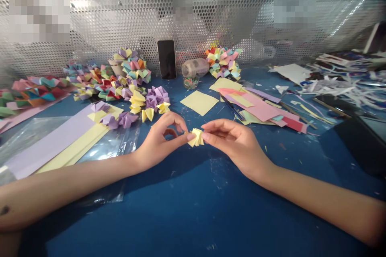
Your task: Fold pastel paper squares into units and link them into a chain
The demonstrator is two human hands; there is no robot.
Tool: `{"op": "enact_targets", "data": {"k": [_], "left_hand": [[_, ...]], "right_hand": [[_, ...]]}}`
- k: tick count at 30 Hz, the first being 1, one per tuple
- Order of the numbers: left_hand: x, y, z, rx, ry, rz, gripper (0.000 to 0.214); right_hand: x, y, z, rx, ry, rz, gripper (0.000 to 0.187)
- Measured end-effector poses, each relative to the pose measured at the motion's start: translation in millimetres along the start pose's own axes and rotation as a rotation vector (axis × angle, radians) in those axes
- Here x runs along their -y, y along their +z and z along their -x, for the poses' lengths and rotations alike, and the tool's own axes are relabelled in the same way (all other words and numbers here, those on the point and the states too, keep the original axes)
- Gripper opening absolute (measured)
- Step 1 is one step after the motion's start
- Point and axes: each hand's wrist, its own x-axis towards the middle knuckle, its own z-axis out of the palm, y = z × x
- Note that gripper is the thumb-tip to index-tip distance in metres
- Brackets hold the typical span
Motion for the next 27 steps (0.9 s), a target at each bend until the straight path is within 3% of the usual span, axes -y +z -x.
{"op": "enact_targets", "data": {"k": [4,8,12,27], "left_hand": [[-4.3,0.2,2.4,0.094,-0.013,-0.091,0.015],[-6.9,2.2,2.2,0.178,-0.110,-0.015,0.018],[-5.9,3.1,1.7,0.239,-0.141,0.072,0.024],[-3.1,0.8,1.5,0.346,-0.187,0.089,0.022]], "right_hand": [[-2.5,0.2,1.0,-0.020,-0.089,0.103,0.017],[-5.2,0.6,3.3,-0.100,-0.233,0.270,0.010],[-6.1,2.4,6.3,-0.091,-0.324,0.340,0.008],[-2.9,2.3,9.5,-0.074,-0.390,0.480,0.007]]}}
